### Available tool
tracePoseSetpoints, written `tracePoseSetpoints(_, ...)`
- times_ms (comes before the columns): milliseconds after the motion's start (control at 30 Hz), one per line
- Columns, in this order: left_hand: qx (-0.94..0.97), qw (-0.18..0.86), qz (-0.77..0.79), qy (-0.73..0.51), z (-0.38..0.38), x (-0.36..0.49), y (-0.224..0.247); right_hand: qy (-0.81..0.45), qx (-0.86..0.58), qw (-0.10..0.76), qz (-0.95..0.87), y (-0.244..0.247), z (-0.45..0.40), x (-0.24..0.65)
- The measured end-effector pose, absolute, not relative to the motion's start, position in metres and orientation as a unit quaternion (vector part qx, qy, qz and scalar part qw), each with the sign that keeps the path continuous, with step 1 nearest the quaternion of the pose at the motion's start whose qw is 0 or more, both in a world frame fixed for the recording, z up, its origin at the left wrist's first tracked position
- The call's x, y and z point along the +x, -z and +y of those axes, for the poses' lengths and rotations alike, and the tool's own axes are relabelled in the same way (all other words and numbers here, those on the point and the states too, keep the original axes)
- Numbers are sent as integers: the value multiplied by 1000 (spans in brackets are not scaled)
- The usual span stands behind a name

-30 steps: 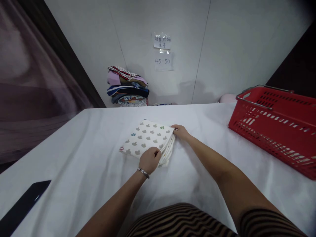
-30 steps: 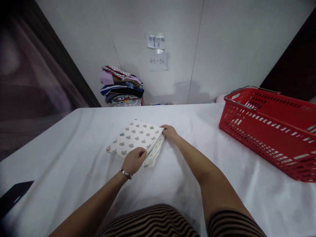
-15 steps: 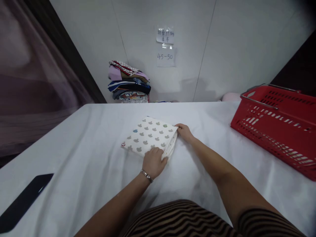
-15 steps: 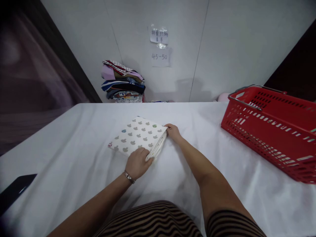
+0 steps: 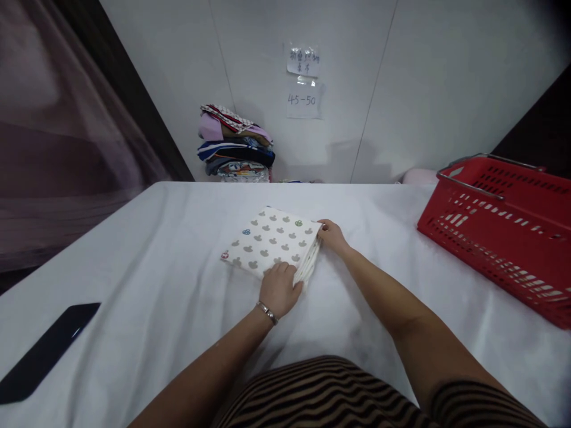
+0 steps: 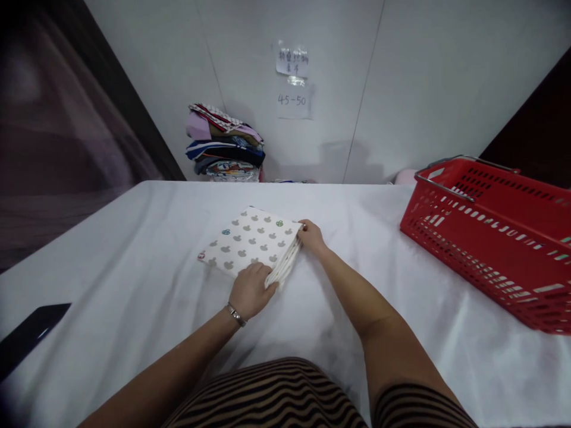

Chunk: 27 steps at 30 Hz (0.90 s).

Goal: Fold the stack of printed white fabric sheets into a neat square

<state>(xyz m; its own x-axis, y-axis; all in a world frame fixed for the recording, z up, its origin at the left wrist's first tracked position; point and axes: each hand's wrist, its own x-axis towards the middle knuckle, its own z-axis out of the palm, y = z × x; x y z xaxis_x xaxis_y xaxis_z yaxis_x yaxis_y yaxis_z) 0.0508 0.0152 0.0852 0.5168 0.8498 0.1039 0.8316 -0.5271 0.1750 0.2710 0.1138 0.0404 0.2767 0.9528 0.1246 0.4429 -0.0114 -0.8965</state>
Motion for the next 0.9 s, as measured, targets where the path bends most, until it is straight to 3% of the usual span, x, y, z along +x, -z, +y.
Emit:
tracePoseSetpoints(233,882,32,454,-120,-1,47,-82,-154,-727,317,-589,-59,108,275)
tracePoseSetpoints(400,872,74,444,-190,-12,46,-77,-92,-557,337,-754,-86,87,225)
tracePoseSetpoints(567,869,111,383,-292,-3,8,-73,-138,-556,144,-807,-63,70,194)
tracePoseSetpoints(633,818,97,442,-356,12,-20,-68,-151,-567,108,-803,-58,69,195)
tracePoseSetpoints(733,676,98,612,-400,42,-60,-58,-152,-568,125,-799,-72,63,192)
tracePoseSetpoints(900,595,171,722,-308,84,-85,-50,-127,-450,108,-878,-90,26,164)
